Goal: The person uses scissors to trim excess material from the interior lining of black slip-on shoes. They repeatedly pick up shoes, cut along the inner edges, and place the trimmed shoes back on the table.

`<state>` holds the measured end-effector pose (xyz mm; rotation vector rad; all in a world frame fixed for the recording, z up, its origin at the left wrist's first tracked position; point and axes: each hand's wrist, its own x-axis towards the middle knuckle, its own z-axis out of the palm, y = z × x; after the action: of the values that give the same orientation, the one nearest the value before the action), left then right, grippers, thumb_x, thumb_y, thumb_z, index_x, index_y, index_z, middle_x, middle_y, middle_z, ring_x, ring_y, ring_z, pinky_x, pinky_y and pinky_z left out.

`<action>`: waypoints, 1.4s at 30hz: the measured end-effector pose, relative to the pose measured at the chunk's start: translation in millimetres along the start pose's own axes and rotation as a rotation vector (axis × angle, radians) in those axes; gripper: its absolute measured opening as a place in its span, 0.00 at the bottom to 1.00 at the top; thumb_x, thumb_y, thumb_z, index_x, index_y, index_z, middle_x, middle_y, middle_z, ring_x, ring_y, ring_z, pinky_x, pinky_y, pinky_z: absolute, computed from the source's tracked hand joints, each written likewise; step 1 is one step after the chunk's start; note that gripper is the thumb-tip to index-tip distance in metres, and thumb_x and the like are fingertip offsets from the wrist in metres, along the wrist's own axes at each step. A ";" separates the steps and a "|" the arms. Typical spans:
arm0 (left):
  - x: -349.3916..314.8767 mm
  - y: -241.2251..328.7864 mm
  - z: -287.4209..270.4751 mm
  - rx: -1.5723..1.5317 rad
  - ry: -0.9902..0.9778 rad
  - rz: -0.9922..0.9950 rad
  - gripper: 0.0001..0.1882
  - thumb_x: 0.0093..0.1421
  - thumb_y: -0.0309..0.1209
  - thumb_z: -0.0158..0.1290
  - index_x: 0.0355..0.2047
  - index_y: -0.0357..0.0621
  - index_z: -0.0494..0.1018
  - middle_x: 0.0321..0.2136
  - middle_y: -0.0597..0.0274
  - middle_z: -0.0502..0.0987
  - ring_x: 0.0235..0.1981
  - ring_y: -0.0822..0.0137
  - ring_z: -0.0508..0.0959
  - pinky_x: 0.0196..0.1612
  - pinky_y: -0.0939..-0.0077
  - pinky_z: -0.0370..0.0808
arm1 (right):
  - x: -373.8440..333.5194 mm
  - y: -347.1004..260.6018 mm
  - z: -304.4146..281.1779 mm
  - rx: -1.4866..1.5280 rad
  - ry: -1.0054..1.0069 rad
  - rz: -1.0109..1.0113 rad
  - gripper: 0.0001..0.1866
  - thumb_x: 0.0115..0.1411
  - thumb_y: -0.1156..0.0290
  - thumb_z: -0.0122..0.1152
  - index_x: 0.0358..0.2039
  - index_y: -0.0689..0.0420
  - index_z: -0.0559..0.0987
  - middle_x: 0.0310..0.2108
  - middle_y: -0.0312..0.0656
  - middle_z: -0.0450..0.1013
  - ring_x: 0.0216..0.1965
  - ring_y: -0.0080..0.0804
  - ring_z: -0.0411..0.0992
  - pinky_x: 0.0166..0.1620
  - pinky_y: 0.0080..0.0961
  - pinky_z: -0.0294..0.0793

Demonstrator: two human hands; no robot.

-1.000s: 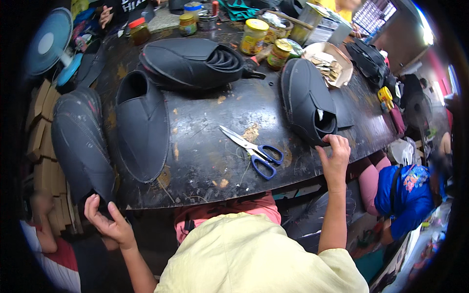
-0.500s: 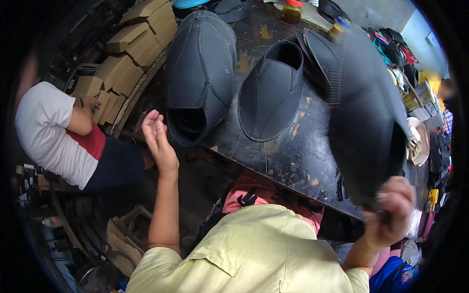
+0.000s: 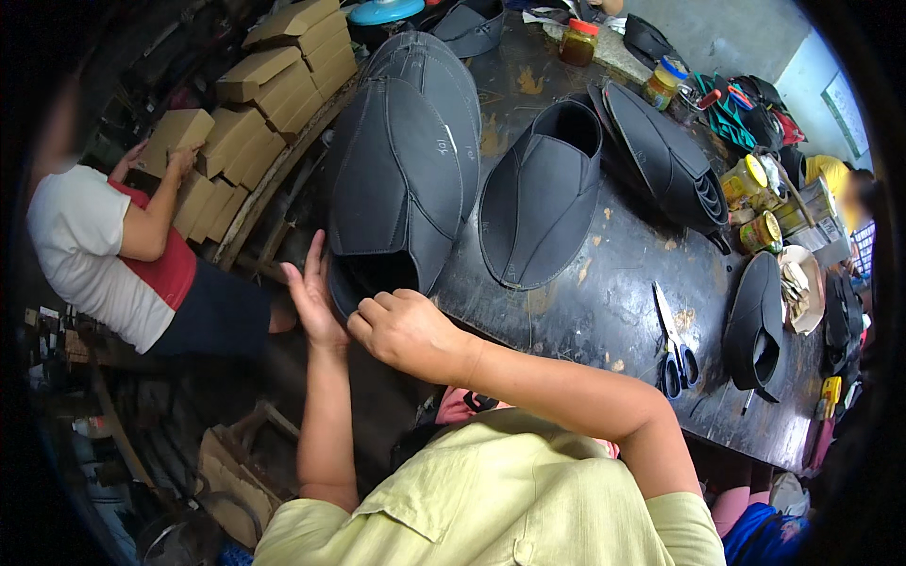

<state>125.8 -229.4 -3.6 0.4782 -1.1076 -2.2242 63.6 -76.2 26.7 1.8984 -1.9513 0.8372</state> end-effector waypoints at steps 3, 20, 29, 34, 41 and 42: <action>9.6 -2.9 4.1 0.233 -0.100 0.135 0.37 0.74 0.53 0.35 0.72 0.37 0.57 0.67 0.48 0.66 0.68 0.59 0.66 0.71 0.63 0.59 | 2.3 5.5 7.4 -0.027 -0.011 0.040 0.08 0.54 0.69 0.59 0.34 0.55 0.74 0.31 0.37 0.69 0.36 0.34 0.73 0.39 0.30 0.72; 45.8 -3.9 10.6 0.841 -0.203 0.764 0.24 0.78 0.36 0.36 0.61 0.30 0.71 0.62 0.47 0.74 0.62 0.58 0.74 0.68 0.63 0.65 | -6.0 23.8 -17.1 -0.025 -0.006 0.011 0.04 0.55 0.68 0.58 0.31 0.51 0.76 0.29 0.35 0.68 0.40 0.34 0.70 0.57 0.42 0.67; 3.2 -22.1 12.1 0.827 0.053 0.889 0.46 0.71 0.63 0.32 0.69 0.30 0.57 0.69 0.42 0.62 0.70 0.51 0.63 0.71 0.57 0.58 | -24.4 28.9 -36.8 0.083 0.088 0.028 0.12 0.57 0.68 0.57 0.41 0.57 0.79 0.51 0.47 0.73 0.55 0.42 0.71 0.66 0.44 0.65; -4.2 -28.7 21.0 1.211 -0.126 1.038 0.40 0.73 0.56 0.36 0.64 0.28 0.66 0.65 0.36 0.66 0.67 0.42 0.66 0.69 0.51 0.60 | -69.5 30.3 -84.7 0.155 0.219 0.165 0.16 0.53 0.70 0.68 0.44 0.57 0.79 0.50 0.46 0.74 0.53 0.44 0.73 0.58 0.43 0.70; -8.0 -23.8 22.1 1.264 -0.145 1.065 0.32 0.73 0.44 0.42 0.65 0.27 0.62 0.66 0.36 0.64 0.66 0.41 0.66 0.69 0.51 0.60 | -209.8 25.6 -194.5 -0.151 0.160 0.863 0.16 0.54 0.74 0.72 0.43 0.59 0.79 0.44 0.49 0.75 0.46 0.51 0.75 0.49 0.41 0.76; -11.4 -21.0 25.5 1.281 -0.165 1.084 0.31 0.73 0.43 0.42 0.66 0.28 0.61 0.66 0.36 0.64 0.67 0.41 0.66 0.70 0.50 0.59 | -229.8 19.9 -207.4 -0.254 0.162 0.974 0.16 0.54 0.76 0.71 0.43 0.60 0.79 0.43 0.50 0.75 0.46 0.51 0.75 0.49 0.42 0.76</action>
<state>112.8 -196.9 -5.0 0.0709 -2.1116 -0.4640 25.9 230.6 52.5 0.6392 -2.6891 0.8468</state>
